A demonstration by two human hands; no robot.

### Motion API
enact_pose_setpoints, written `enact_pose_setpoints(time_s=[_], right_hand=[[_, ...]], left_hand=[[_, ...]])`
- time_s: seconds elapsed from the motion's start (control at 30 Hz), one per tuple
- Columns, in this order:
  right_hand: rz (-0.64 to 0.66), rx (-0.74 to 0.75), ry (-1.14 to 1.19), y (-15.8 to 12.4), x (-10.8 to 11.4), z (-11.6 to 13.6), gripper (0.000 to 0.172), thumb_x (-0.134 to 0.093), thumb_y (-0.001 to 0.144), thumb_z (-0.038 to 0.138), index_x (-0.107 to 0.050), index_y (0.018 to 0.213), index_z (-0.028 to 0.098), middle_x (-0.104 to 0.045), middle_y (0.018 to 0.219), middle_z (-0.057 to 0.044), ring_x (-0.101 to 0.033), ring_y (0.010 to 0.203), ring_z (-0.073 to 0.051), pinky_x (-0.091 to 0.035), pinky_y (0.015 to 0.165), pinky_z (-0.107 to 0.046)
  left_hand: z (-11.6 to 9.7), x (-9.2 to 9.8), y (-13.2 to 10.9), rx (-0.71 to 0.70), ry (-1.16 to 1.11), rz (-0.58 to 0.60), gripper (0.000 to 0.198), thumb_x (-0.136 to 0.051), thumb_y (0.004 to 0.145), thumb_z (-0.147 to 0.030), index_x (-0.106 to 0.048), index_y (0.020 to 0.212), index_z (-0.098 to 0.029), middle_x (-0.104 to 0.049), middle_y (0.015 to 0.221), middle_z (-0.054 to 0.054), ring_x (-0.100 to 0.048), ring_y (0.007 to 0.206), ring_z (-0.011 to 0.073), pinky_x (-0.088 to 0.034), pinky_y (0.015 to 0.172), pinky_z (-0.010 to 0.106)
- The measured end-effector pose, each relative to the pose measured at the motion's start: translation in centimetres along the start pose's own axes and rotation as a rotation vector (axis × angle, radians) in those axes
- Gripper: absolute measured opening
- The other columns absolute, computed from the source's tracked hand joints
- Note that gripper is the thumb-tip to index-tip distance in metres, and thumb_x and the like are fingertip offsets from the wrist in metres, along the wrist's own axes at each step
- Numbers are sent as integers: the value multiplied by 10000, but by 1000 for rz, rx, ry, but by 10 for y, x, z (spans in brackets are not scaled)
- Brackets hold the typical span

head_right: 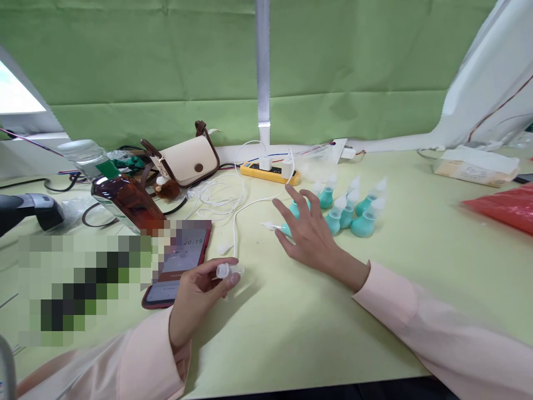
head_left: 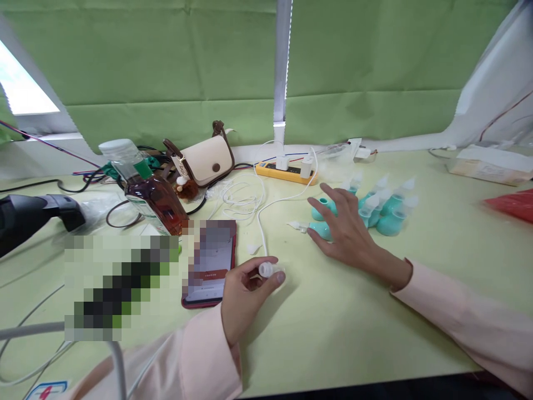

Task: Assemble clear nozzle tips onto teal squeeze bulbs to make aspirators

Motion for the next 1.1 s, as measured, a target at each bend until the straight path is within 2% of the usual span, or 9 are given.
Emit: enact_pose_setpoints(time_s=[0.1,0.17,0.37,0.5,0.67,0.77,0.87,1.0,1.1], right_hand=[[99,-50,-92,3,-9,-9,555,-455,757,377,-303,1239,147,-79,1359,-151,-99,1208,-371,-229,888,-559],[153,-69,-142,3,-16,-13,568,-394,781,430,-282,1254,137,-47,1368,-157,-77,1216,-377,-199,896,-564],[271,-121,-355,-5,-31,-21,537,-308,806,472,-364,1215,128,-307,1276,-196,-256,1152,-361,-55,884,-608],[322,-56,-364,-6,-36,-16,368,-322,832,359,-532,1023,125,-436,1179,-188,-416,1014,-315,-117,861,-586],[209,30,-234,-4,-32,-11,258,-339,823,148,-534,993,137,-559,965,-109,-510,815,-199,-247,863,-483],[166,15,-92,-5,-34,-16,270,-379,808,160,-488,1046,96,-558,922,-128,-496,843,-209,-385,766,-375],[98,-12,28,-5,-31,-21,293,-397,804,171,-449,1083,99,-570,861,-118,-497,850,-218,-443,682,-345],[-123,17,140,-6,-7,-11,327,-448,787,152,-414,1111,183,-581,893,-82,-518,886,-206,-457,723,-365],[-245,-63,348,-10,12,0,445,-502,761,143,-331,1164,222,-568,978,-71,-533,917,-183,-467,764,-353]], left_hand=[[0,3,1,-26,9,-29,292,-643,635,-312,-609,868,-139,-491,642,-17,-407,512,57,-369,496,179],[-2,3,1,-54,11,-24,270,-634,646,-313,-611,862,-152,-475,660,-17,-417,536,63,-373,498,176],[-8,0,1,-114,9,1,207,-620,659,-274,-616,830,-156,-538,852,35,-499,770,133,-427,627,197],[-3,-2,2,-48,-19,24,244,-621,656,-283,-606,849,-134,-589,837,50,-529,750,147,-452,650,235],[1,-5,1,-45,-71,63,260,-596,687,-280,-574,905,-139,-600,846,58,-545,795,165,-480,685,277],[3,-9,1,-33,-124,103,250,-561,718,-289,-555,917,-138,-585,848,61,-553,784,163,-493,695,300],[3,-11,0,-23,-159,113,253,-546,728,-286,-539,942,-152,-563,795,35,-543,716,132,-503,665,290],[2,-7,-1,-48,-118,60,310,-639,640,-212,-540,931,-176,-529,774,0,-517,683,101,-475,602,210],[3,-7,-1,-43,-38,65,284,-694,567,-203,-594,827,-144,-523,735,3,-489,610,87,-419,502,177]])
Point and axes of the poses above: each hand's wrist, its own y-axis towards the middle knuckle, its own x-axis out of the back of the hand, z = x × y, the point moved 8 cm from there along y, towards the middle knuckle
